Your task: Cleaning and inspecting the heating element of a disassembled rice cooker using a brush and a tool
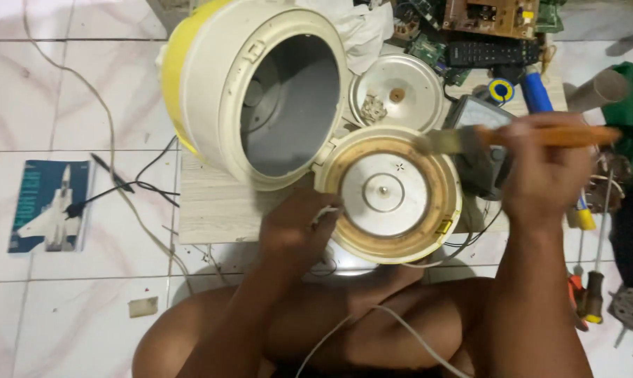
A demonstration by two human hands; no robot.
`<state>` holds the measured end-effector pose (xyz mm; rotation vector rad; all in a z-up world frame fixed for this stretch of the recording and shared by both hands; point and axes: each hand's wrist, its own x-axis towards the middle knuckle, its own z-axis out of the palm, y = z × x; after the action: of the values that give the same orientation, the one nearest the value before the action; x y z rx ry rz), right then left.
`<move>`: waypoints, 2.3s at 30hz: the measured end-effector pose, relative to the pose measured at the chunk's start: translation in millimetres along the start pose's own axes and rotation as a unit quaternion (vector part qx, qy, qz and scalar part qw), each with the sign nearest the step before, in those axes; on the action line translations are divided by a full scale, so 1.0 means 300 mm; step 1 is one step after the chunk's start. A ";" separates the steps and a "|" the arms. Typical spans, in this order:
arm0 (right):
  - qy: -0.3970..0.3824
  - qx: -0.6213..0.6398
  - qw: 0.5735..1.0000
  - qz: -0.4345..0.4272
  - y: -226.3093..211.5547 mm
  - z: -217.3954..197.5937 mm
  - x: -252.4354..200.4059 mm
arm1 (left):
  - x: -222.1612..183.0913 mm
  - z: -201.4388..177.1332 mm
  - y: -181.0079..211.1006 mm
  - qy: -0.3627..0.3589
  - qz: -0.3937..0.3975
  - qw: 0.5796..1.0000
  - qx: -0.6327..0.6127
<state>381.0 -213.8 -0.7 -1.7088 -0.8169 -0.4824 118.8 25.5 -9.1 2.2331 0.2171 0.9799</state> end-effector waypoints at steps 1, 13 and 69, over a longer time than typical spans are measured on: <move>-0.001 -0.005 1.000 -0.001 0.000 -0.002 0.021 | 0.003 -0.004 -0.013 0.001 -0.001 1.000 -0.005; -0.127 -0.015 0.925 0.358 -0.243 0.022 -0.058 | 0.018 -0.127 0.124 -0.251 -0.512 0.821 -0.035; -0.431 0.185 0.883 -0.019 -0.584 0.129 -0.230 | -0.098 -0.404 0.060 0.093 -0.367 0.921 0.085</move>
<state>202.8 -172.2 58.0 -1.5107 -1.4649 0.4529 10.8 63.2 44.1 1.9332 1.1685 0.7558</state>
